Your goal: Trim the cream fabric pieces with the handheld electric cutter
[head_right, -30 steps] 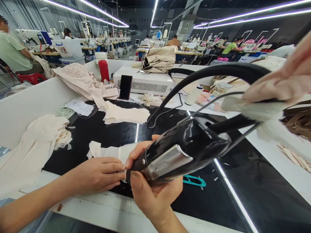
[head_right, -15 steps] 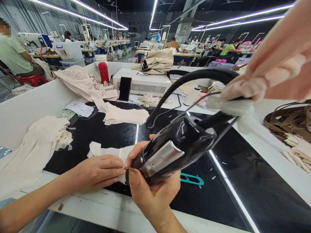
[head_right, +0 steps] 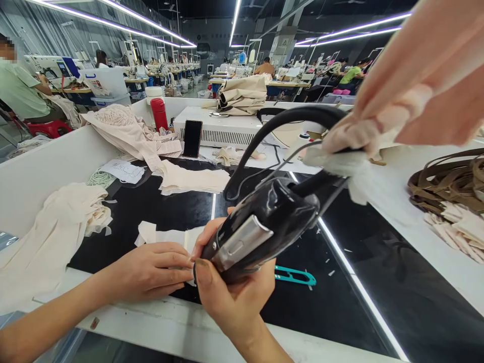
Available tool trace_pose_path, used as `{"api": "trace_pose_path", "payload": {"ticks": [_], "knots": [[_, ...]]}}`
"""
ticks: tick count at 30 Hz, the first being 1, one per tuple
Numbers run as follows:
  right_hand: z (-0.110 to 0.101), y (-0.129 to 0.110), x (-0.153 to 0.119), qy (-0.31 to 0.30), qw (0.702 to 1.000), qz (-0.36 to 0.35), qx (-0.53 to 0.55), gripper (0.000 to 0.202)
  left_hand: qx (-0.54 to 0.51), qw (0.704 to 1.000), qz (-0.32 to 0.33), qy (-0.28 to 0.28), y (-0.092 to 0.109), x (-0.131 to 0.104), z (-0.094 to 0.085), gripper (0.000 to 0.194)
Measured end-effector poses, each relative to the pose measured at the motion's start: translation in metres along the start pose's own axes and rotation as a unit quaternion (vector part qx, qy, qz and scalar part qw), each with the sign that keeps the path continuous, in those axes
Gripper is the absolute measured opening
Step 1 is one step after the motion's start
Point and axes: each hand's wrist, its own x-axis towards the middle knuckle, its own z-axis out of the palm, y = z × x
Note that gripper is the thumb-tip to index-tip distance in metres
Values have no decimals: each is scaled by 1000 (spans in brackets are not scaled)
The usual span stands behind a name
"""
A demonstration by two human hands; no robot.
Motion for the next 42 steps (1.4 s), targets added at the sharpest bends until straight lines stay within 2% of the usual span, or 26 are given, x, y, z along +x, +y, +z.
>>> {"api": "trace_pose_path", "payload": {"ticks": [14, 19, 25, 28, 31, 37, 42], "knots": [[-2, 2, -6, -22, 997, -22, -68, 30, 27, 999, -16, -38, 0, -1, 2, 17], [-5, -2, -6, -37, 999, -11, -38, 31, 12, 999, -6, -44, 4, 0, 1, 17], [-30, -13, 26, 53, 995, -52, -61, 37, -38, 995, -20, -90, 21, -6, -15, 15], [-44, -10, 39, 74, 992, -67, -81, 34, -18, 996, -20, -84, 24, 1, -19, 14], [-51, -5, 40, 66, 992, -65, -85, 29, 35, 998, -24, -56, 20, 15, -12, 15], [-47, 2, 33, 55, 995, -47, -71, 31, 103, 993, -32, -46, 9, 35, 20, 16], [-44, 0, 28, 39, 997, -32, -53, 26, 104, 991, -85, -24, 5, 42, 31, 16]]}}
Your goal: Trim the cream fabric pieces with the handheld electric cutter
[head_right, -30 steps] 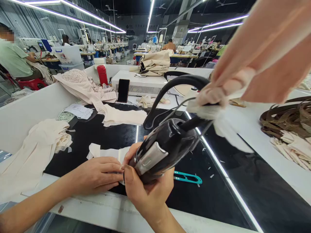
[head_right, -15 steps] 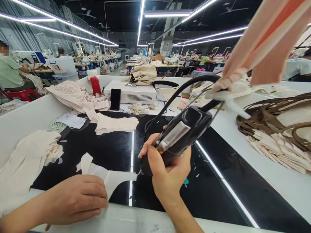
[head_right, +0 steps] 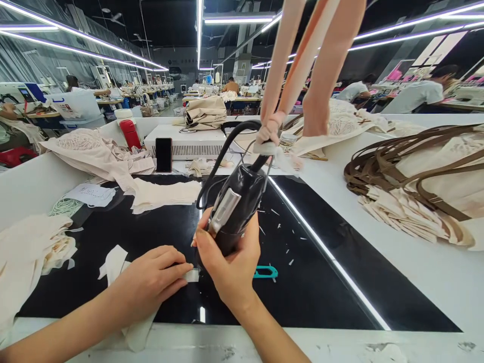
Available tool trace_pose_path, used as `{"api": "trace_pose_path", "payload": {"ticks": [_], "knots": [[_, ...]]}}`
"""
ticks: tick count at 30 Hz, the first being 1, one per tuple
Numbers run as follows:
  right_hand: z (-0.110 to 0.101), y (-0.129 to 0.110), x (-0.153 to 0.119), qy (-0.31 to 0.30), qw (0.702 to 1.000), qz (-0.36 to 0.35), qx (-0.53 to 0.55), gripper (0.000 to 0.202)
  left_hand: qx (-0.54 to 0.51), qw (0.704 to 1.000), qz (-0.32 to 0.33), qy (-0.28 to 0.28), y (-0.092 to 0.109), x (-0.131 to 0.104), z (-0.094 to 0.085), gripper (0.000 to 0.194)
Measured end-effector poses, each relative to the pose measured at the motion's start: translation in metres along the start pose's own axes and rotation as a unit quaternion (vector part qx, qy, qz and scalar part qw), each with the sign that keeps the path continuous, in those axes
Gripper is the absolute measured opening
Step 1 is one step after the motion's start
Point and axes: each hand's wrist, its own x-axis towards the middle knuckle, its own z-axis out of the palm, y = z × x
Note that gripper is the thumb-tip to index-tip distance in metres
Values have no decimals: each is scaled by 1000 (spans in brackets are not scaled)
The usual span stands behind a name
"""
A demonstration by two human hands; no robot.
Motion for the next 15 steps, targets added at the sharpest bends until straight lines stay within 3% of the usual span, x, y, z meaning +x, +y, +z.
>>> {"api": "trace_pose_path", "payload": {"ticks": [6, 15], "knots": [[1, -1, -8, -12, 1000, -1, 10, 28, -37, 999, -38, 2, 2, -2, 1, 22], [-1, 2, -8, -6, 1000, -6, -6, 31, -53, 998, -12, 18, 2, -7, 10, 21]]}}
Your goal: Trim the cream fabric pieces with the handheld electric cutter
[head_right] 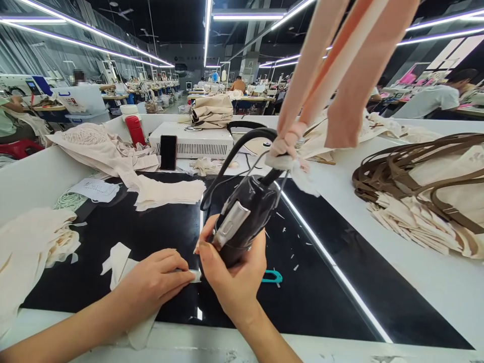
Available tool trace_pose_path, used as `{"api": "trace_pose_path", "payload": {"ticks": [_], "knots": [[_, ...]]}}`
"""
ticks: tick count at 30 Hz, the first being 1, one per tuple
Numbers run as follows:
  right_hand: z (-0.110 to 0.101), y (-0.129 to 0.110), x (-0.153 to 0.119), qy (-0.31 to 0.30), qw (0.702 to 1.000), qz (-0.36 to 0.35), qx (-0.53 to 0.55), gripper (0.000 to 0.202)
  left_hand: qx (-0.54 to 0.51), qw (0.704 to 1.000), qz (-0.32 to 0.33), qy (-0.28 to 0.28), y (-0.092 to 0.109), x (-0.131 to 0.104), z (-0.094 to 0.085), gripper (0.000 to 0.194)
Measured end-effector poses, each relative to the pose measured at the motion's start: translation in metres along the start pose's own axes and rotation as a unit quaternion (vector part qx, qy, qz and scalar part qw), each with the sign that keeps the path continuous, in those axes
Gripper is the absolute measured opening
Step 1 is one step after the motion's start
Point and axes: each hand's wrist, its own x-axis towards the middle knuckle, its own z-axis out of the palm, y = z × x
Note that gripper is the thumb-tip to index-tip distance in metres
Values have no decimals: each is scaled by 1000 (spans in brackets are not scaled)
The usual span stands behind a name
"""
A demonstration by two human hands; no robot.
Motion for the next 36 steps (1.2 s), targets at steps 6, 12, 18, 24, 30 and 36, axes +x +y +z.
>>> {"api": "trace_pose_path", "payload": {"ticks": [6, 12, 18, 24, 30, 36], "knots": [[-1, -3, 1, 7, 1000, 12, -6, 40, -26, 1000, 8, 0, 2, 3, -1, 22], [-1, -5, 8, 25, 999, 2, -25, 41, -59, 998, 18, 8, 1, 3, 4, 17], [1, -1, 8, 19, 1000, 4, -23, 40, -83, 996, 19, 7, 1, 0, 5, 19], [1, 0, 6, 16, 1000, 3, -27, 31, -97, 995, 23, -6, 2, -3, 5, 20], [4, -1, 5, 18, 1000, 0, -23, 29, -76, 996, 30, -29, -1, -8, 7, 19], [5, -2, 3, 11, 999, -3, -43, 33, -68, 996, 38, -32, 0, -7, 5, 19]]}}
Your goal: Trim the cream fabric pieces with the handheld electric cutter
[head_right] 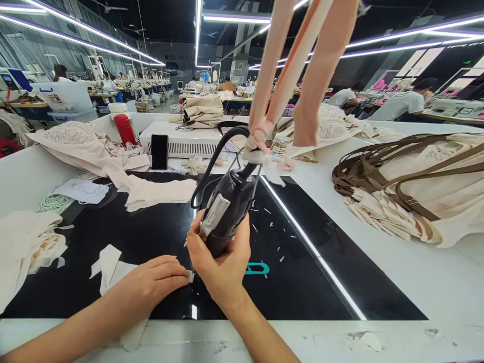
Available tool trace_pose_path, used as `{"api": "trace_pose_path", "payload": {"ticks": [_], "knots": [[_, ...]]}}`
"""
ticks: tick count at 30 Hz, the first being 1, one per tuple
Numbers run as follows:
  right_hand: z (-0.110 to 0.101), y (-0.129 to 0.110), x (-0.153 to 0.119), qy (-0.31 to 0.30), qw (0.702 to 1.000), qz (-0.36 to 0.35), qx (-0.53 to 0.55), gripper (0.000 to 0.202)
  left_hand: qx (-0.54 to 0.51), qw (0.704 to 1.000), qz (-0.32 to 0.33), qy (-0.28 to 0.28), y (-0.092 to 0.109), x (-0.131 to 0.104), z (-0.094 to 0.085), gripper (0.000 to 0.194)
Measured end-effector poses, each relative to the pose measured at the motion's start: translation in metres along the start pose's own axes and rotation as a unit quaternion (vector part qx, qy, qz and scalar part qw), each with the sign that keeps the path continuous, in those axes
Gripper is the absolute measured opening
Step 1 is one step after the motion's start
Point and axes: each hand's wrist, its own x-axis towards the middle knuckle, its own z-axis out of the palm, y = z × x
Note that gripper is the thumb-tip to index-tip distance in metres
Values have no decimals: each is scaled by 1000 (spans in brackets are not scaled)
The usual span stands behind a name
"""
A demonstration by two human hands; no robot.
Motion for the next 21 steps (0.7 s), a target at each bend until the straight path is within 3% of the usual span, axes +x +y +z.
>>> {"api": "trace_pose_path", "payload": {"ticks": [21], "knots": [[-1, -4, -3, 6, 1000, -5, 13, 30, 7, 1000, 3, -8, 1, 0, -3, 20]]}}
